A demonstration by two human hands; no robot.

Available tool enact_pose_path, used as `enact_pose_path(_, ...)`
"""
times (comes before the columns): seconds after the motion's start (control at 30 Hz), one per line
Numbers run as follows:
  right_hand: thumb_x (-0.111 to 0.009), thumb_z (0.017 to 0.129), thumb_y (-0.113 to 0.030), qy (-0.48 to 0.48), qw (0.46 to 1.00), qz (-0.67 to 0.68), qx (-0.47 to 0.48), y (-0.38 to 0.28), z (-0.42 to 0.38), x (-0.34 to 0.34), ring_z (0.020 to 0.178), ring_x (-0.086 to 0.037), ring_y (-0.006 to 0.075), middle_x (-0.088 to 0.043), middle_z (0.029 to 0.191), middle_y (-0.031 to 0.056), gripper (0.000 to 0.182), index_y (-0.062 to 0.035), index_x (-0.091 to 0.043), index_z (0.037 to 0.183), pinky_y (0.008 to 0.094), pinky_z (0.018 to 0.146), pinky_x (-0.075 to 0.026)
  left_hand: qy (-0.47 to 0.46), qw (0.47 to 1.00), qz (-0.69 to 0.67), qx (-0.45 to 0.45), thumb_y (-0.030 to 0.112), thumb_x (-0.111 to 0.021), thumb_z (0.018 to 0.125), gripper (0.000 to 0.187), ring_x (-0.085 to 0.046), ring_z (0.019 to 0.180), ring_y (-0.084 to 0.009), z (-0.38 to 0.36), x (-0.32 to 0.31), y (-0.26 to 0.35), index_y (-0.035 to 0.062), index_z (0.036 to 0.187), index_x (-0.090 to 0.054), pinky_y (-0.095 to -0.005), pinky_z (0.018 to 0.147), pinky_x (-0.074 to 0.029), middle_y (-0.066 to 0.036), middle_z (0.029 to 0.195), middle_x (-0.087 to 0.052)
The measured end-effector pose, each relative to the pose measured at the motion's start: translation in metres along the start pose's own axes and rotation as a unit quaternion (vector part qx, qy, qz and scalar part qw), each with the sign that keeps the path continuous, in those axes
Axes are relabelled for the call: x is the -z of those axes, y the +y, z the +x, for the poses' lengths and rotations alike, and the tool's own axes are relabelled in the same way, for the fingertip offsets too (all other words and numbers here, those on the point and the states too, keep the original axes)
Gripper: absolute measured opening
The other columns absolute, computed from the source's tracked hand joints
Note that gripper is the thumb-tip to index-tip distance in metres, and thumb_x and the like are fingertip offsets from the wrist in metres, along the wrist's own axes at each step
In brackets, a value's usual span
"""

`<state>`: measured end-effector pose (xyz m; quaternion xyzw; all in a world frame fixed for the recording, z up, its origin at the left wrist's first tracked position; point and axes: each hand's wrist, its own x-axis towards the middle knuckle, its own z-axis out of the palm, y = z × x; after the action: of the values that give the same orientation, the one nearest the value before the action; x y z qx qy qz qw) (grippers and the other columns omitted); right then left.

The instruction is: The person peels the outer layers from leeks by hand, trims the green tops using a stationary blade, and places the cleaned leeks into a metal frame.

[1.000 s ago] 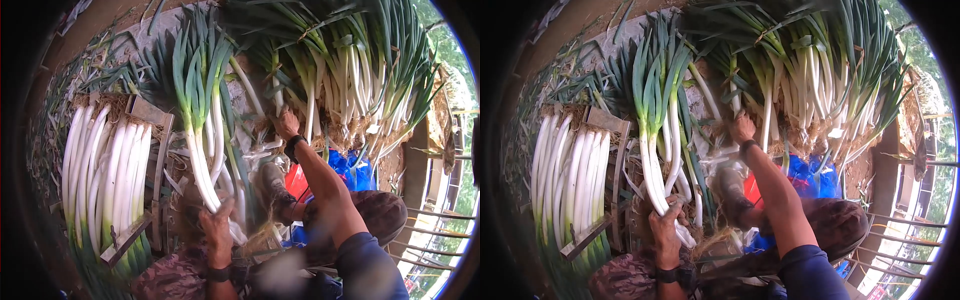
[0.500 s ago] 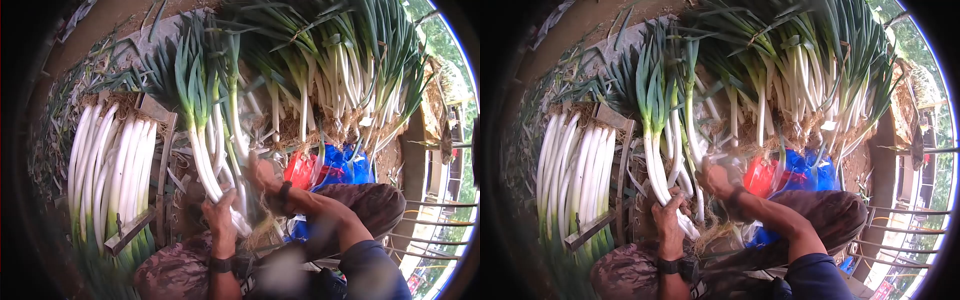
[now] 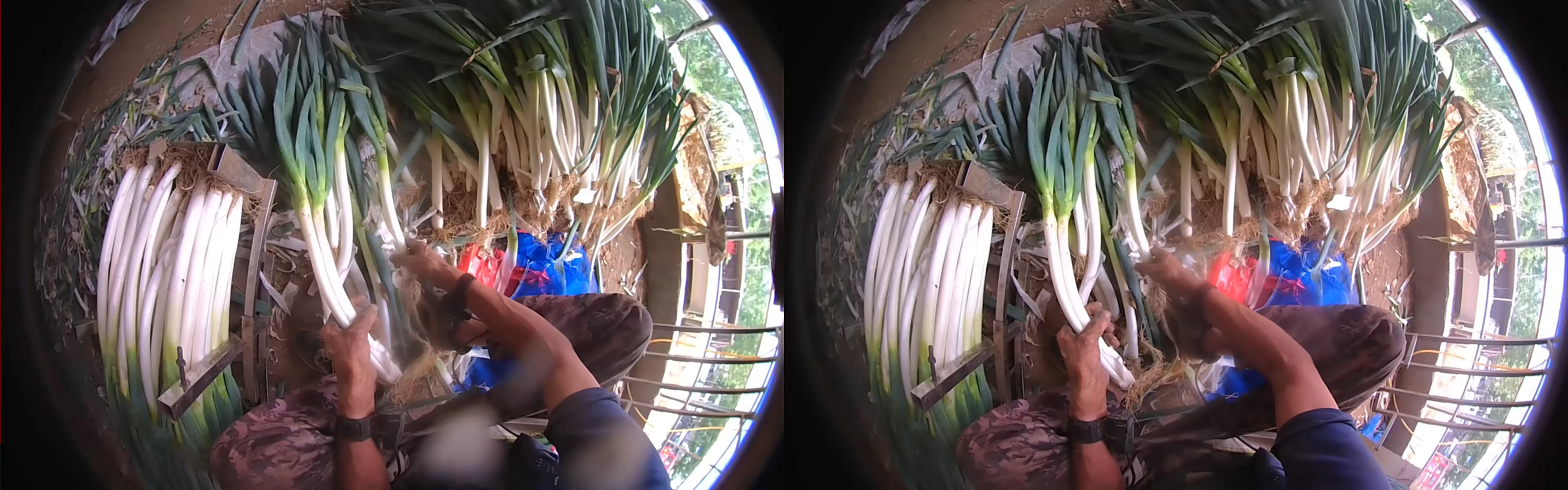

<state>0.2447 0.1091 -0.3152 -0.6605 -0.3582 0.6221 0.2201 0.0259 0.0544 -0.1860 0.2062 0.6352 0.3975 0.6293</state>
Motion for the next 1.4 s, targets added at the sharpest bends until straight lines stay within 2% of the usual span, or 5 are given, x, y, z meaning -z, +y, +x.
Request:
enact_pose_path(0.4, -0.058, 0.088, -0.016, 0.162, 0.704, -0.689, 0.063, -0.015, 0.035, 0.150, 0.104, -0.062, 0.0414, -0.065, 0.110, 0.0245, 0.028, 0.0019, -0.063, 0.109, 0.0481, 0.086, -0.053, 0.015, 0.998, 0.019, 0.058, 0.008, -0.072, 0.080, 0.034, -0.059, 0.055, -0.0174, -0.005, -0.024, 0.019, -0.0056, 0.111, -0.065, -0.0296, 0.052, -0.046, -0.012, 0.078, -0.064)
enact_pose_path(0.7, -0.060, 0.092, -0.032, 0.297, 0.842, -0.444, -0.080, -0.013, 0.035, 0.157, 0.115, -0.060, 0.0468, -0.041, 0.145, 0.0353, 0.088, 0.0036, -0.010, 0.156, 0.0491, 0.096, -0.050, 0.011, 0.998, 0.035, 0.052, 0.006, -0.071, 0.080, 0.032, -0.059, 0.056, -0.0177, -0.006, -0.023, 0.017, -0.0061, 0.110, -0.065, -0.0301, 0.054, -0.047, -0.012, 0.079, -0.065)
enact_pose_path(1.03, -0.086, 0.067, -0.044, 0.149, 0.976, -0.153, 0.029, -0.009, 0.040, 0.206, 0.094, -0.069, 0.0330, -0.071, 0.104, 0.0213, 0.114, -0.0050, -0.024, 0.155, 0.0418, 0.083, -0.054, -0.012, 0.996, 0.045, 0.070, 0.014, -0.072, 0.083, 0.033, -0.062, 0.065, -0.0169, -0.007, -0.024, 0.018, -0.0057, 0.108, -0.065, -0.0305, 0.062, -0.048, -0.009, 0.084, -0.066)
enact_pose_path(1.27, -0.086, 0.072, -0.036, 0.077, 0.853, -0.514, -0.059, -0.010, 0.003, 0.146, 0.121, -0.058, 0.0397, -0.058, 0.130, 0.0315, 0.117, -0.0014, -0.012, 0.157, 0.0425, 0.103, -0.047, -0.030, 0.997, 0.060, 0.037, 0.012, -0.070, 0.085, 0.032, -0.063, 0.066, -0.0173, -0.011, -0.024, 0.018, -0.0056, 0.111, -0.065, -0.0312, 0.060, -0.048, -0.009, 0.085, -0.066)
enact_pose_path(1.4, -0.080, 0.074, -0.039, 0.041, 0.872, -0.488, -0.019, -0.028, -0.004, 0.112, 0.076, -0.069, 0.0412, -0.070, 0.093, 0.0249, 0.109, 0.0034, -0.018, 0.152, 0.0470, 0.070, -0.057, -0.016, 0.995, 0.044, 0.088, 0.012, -0.071, 0.085, 0.033, -0.064, 0.068, -0.0176, -0.011, -0.024, 0.017, -0.0063, 0.112, -0.065, -0.0321, 0.061, -0.050, -0.010, 0.088, -0.066)
